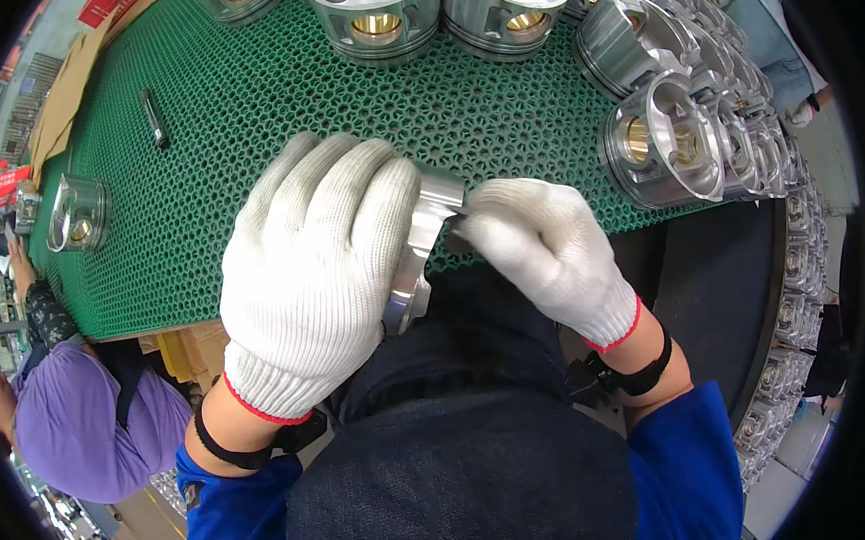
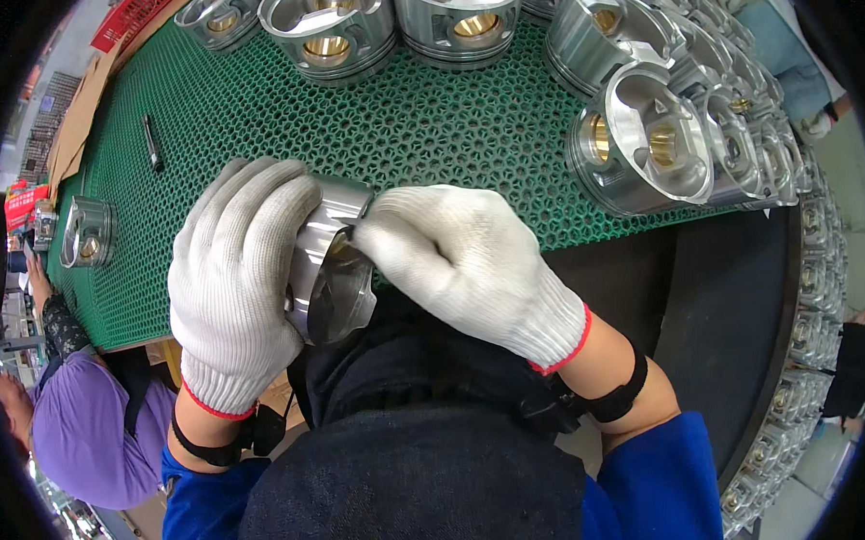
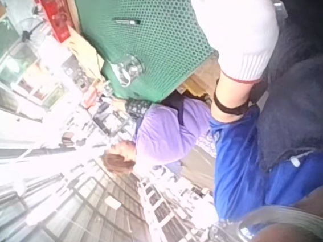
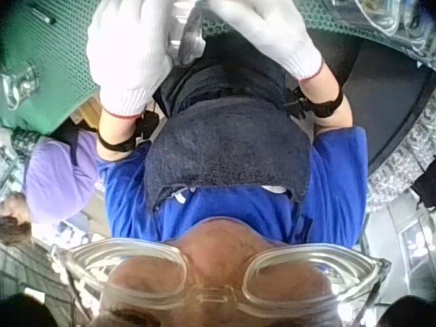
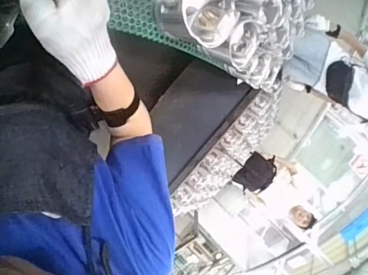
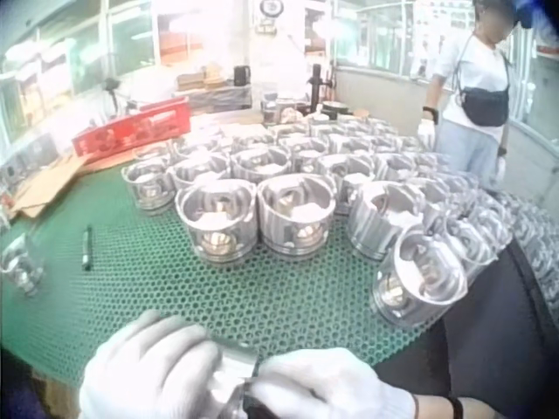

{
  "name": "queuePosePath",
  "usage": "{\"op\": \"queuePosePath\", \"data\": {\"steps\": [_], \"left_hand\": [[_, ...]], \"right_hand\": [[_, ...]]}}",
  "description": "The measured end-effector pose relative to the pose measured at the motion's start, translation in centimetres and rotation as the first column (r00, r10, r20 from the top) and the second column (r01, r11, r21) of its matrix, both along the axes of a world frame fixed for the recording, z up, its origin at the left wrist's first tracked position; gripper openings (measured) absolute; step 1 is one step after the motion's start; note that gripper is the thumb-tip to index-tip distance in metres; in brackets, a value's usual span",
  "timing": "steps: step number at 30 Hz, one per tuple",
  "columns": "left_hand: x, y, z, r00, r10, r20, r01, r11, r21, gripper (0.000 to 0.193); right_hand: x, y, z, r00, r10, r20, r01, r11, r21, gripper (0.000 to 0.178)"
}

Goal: Inspecting and organizing engine pistons on a workbench.

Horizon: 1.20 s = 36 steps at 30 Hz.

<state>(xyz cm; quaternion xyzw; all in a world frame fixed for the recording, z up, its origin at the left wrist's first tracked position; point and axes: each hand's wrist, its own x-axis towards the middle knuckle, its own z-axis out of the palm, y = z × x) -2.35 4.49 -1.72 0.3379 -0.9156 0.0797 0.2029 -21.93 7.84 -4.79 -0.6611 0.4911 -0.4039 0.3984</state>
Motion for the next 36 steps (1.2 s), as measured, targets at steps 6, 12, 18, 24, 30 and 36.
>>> {"op": "queuePosePath", "data": {"steps": [6,12,18,24,30,36], "left_hand": [[-0.7,-1.2,0.5,1.0,-0.009,0.016,0.009,1.0,0.01,0.043],[-3.0,-6.2,1.6,0.979,-0.069,0.192,0.024,0.974,0.226,0.037],[-4.5,-8.9,2.3,0.923,-0.103,0.37,0.018,0.974,0.224,0.028],[-4.4,-8.5,2.9,0.92,-0.1,0.378,0.005,0.97,0.244,0.032],[3.9,-6.5,-0.1,0.926,0.018,-0.378,0.132,0.921,0.367,0.052],[5.5,2.2,-6.9,0.519,0.409,-0.751,-0.008,0.881,0.474,0.1]], "right_hand": [[0.6,-0.4,0.1,0.999,0.03,0.045,-0.036,0.99,0.133,0.023],[0.0,-1.1,0.0,0.868,-0.139,-0.477,-0.097,0.895,-0.436,0.014],[-0.8,-1.3,2.2,0.657,-0.063,-0.751,-0.32,0.879,-0.353,0.019],[0.1,-1.5,5.1,0.39,0.303,-0.87,-0.398,0.907,0.137,0.028],[-3.8,1.4,2.1,0.806,0.229,-0.546,-0.265,0.964,0.013,0.022],[-3.4,2.8,0.2,0.924,0.324,-0.205,-0.277,0.934,0.227,0.022]]}}
